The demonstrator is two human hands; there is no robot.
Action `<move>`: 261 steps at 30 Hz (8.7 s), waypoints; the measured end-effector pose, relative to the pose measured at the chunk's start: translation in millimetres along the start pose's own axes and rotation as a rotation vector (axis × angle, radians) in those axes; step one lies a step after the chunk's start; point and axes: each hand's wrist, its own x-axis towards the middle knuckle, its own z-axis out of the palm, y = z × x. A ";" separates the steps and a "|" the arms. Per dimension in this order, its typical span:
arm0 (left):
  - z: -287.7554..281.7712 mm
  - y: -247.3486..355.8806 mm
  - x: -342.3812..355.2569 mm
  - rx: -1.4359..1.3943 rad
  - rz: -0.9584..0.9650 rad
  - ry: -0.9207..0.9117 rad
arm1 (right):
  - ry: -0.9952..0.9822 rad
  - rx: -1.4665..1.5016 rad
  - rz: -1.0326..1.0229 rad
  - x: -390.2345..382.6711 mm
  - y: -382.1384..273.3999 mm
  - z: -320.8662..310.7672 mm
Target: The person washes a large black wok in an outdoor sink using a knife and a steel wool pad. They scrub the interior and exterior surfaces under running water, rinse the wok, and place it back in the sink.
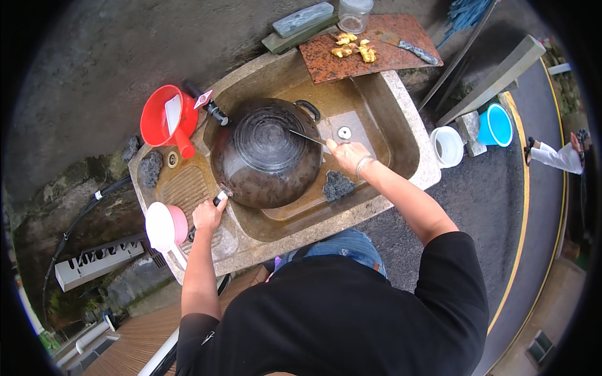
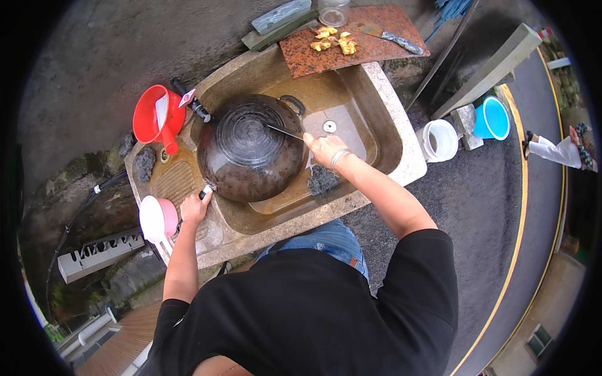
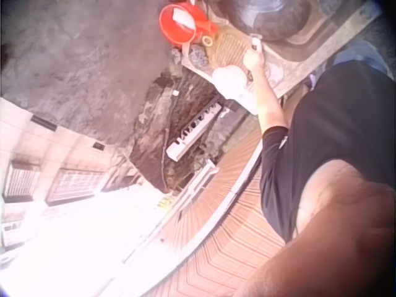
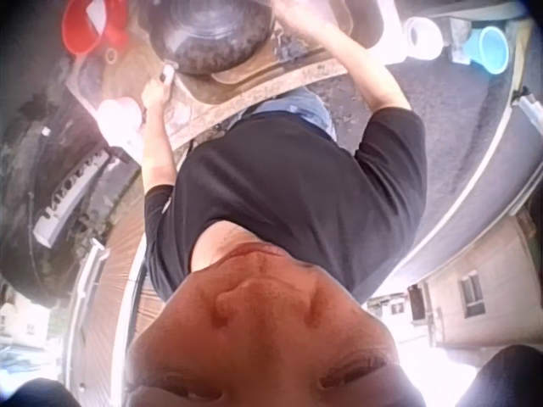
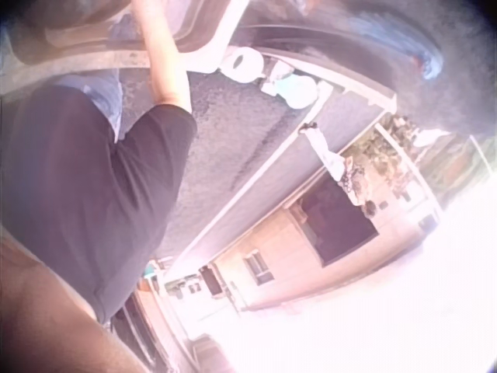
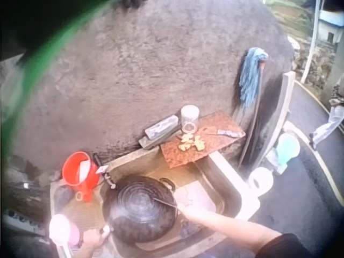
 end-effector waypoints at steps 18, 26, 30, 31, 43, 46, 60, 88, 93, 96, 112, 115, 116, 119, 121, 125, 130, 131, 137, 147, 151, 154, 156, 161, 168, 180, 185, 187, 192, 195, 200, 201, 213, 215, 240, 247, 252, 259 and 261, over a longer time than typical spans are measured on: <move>1.4 -0.7 1.1 -0.011 0.006 0.011 | -0.014 -0.109 -0.113 29.1 8.2 -27.6; -4.4 1.7 -1.0 -0.001 -0.001 -0.007 | 0.057 -0.076 -0.062 34.1 -8.1 -22.7; -2.9 -0.2 -2.6 -0.012 -0.025 0.001 | 0.142 0.044 0.086 18.6 -32.2 -4.5; -2.6 -1.0 -3.6 -0.016 -0.022 0.005 | 0.157 0.061 0.124 13.2 -37.0 -0.3; -5.3 -5.4 -6.6 -0.097 0.026 0.029 | 0.253 0.004 0.151 -42.2 -138.9 14.8; -5.3 -5.4 -7.7 -0.114 0.027 0.019 | 0.241 -0.060 0.156 -49.9 -149.3 21.6; 0.9 -10.7 -3.0 -0.143 0.085 0.074 | 0.303 0.027 0.411 -38.8 -163.2 33.8; 20.6 -11.7 4.0 -0.011 0.121 0.216 | 0.189 0.202 0.485 -18.0 -162.0 -7.2; 19.8 -12.4 3.7 -0.013 0.110 0.205 | 0.193 0.303 0.510 -26.2 -169.5 -11.0; 18.7 -11.6 4.1 -0.014 0.112 0.202 | 0.195 0.279 0.506 -17.1 -156.3 -4.9; 19.0 -13.0 2.9 -0.008 0.097 0.186 | 0.155 0.341 0.463 -23.1 -176.7 -12.5; 15.6 -9.5 1.4 -0.017 0.098 0.181 | 0.207 0.311 0.476 -11.1 -160.9 -2.8; 15.0 -9.4 1.3 -0.018 0.099 0.184 | 0.221 0.310 0.490 -6.3 -157.1 -1.2; 18.5 -10.9 3.0 -0.011 0.106 0.213 | 0.211 0.287 0.490 4.2 -152.5 8.3; 19.5 -14.3 3.7 -0.017 0.091 0.193 | 0.153 0.319 0.445 -14.3 -170.6 -12.8; 15.0 -10.2 1.2 -0.027 0.094 0.184 | 0.180 0.279 0.460 -12.5 -163.2 -8.2; 17.9 -12.0 3.6 -0.017 0.102 0.196 | 0.173 0.287 0.446 -6.4 -156.9 -4.0; 19.2 -12.3 2.7 -0.015 0.101 0.195 | 0.157 0.319 0.441 -9.6 -161.7 -4.7; 18.8 -10.8 3.9 -0.010 0.097 0.187 | 0.184 0.266 0.508 -5.5 -153.3 -2.9; 16.9 -10.4 -0.1 -0.017 0.100 0.191 | 0.239 0.366 0.502 -3.4 -147.1 -0.5; 5.9 -7.6 -5.6 -0.027 0.059 0.134 | 0.188 0.343 0.417 -20.5 -164.5 -7.2; 4.1 -6.9 -2.7 -0.083 0.051 0.100 | 0.205 0.313 0.396 -31.2 -176.4 6.2; -4.9 -7.1 -5.8 -0.108 0.053 0.038 | 0.212 0.250 0.386 -27.0 -173.8 4.2; 4.0 -12.7 -4.6 -0.114 0.060 0.051 | 0.232 0.040 0.318 -32.2 -181.5 7.0; 5.3 -6.1 -1.4 -0.064 0.056 0.099 | 0.276 0.244 0.369 -18.6 -158.3 18.4; 17.0 -9.6 4.9 -0.016 0.102 0.193 | 0.295 0.218 0.437 -20.1 -166.2 5.4; 21.0 -14.0 6.1 -0.009 0.098 0.193 | 0.234 0.343 0.421 -21.6 -175.5 10.5; 19.7 -13.2 4.8 -0.010 0.097 0.189 | 0.268 0.301 0.427 -18.8 -172.2 11.5; 20.0 -11.8 4.6 -0.007 0.092 0.200 | 0.222 0.312 0.452 -10.0 -158.3 1.3; 19.3 -12.3 4.1 -0.006 0.097 0.199 | 0.196 0.310 0.427 -21.9 -165.8 -0.5; 20.1 -12.5 6.3 0.001 0.111 0.204 | 0.252 0.278 0.456 -4.1 -150.8 5.7; 21.5 -12.2 7.3 0.003 0.108 0.211 | 0.264 0.292 0.456 -1.5 -148.6 5.9; 9.9 -10.3 -2.7 -0.023 0.066 0.186 | 0.240 0.329 0.466 0.4 -150.4 -4.1; 7.7 -8.0 -0.6 -0.017 0.061 0.155 | 0.236 0.313 0.468 -6.4 -158.2 -1.6; 2.8 -10.8 -0.3 -0.090 0.058 0.052 | 0.286 -0.049 0.265 -49.0 -178.8 19.9; 3.5 -11.1 -0.9 -0.106 0.061 0.062 | 0.320 -0.076 0.261 -45.7 -180.8 15.0; 4.4 -11.6 0.4 -0.101 0.065 0.062 | 0.292 -0.117 0.232 -50.7 -186.7 14.0; 4.5 -10.8 -1.2 -0.098 0.064 0.038 | 0.387 -0.203 0.224 -36.3 -183.2 37.2; -1.8 -10.0 -2.5 -0.106 0.068 0.039 | 0.434 -0.169 0.223 -39.5 -190.9 34.4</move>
